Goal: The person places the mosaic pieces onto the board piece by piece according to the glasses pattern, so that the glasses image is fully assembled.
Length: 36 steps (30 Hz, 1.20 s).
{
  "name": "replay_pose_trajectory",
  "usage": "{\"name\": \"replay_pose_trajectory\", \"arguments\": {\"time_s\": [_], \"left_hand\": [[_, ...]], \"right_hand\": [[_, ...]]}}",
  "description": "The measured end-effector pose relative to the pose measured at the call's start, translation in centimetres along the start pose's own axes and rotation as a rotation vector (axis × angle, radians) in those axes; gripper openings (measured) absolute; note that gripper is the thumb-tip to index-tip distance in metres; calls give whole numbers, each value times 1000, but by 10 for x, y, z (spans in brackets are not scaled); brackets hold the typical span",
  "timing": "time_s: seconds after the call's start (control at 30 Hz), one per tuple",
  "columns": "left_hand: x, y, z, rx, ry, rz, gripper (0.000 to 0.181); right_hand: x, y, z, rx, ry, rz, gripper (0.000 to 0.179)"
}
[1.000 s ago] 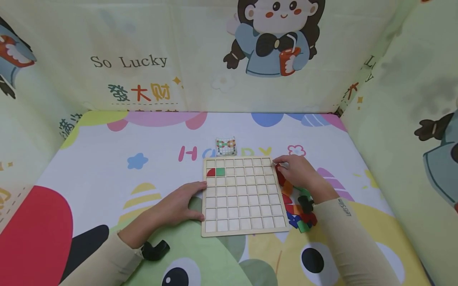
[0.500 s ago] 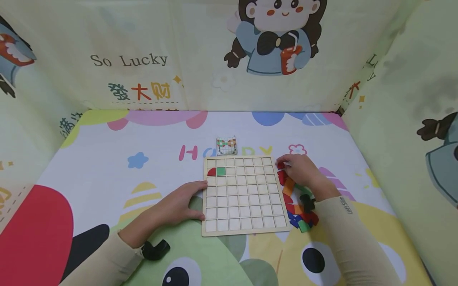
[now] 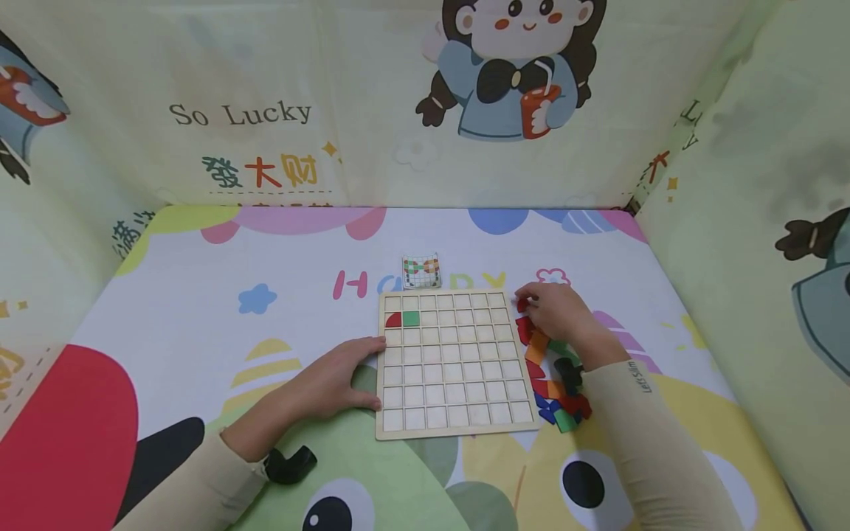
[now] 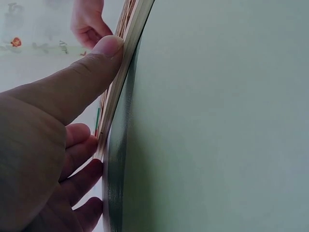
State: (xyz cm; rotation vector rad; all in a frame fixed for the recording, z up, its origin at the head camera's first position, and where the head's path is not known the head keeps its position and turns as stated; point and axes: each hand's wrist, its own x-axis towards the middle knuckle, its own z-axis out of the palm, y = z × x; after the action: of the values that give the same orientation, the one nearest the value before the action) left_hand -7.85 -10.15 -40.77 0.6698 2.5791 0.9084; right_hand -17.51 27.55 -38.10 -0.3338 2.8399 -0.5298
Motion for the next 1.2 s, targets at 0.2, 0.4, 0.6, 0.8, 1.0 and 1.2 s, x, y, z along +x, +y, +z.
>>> {"name": "replay_pose_trajectory", "arguments": {"time_s": [0.2, 0.4, 0.6, 0.8, 1.0, 1.2], "left_hand": [[0, 0, 1, 8, 1, -2, 87], [0, -1, 1, 1, 7, 11, 86], [1, -2, 1, -2, 9, 13, 86], [0, -1, 1, 3, 10, 8, 86], [0, -1, 1, 6, 9, 4, 87], [0, 0, 0, 0, 13, 10, 86]], "right_hand": [[0, 1, -1, -4, 0, 15, 32], [2, 2, -1, 1, 19, 9, 30], [4, 2, -1, 11, 15, 29, 29], [5, 4, -2, -6, 20, 34, 36], [4, 6, -1, 0, 35, 27, 37], [3, 4, 2, 55, 31, 23, 38]]}}
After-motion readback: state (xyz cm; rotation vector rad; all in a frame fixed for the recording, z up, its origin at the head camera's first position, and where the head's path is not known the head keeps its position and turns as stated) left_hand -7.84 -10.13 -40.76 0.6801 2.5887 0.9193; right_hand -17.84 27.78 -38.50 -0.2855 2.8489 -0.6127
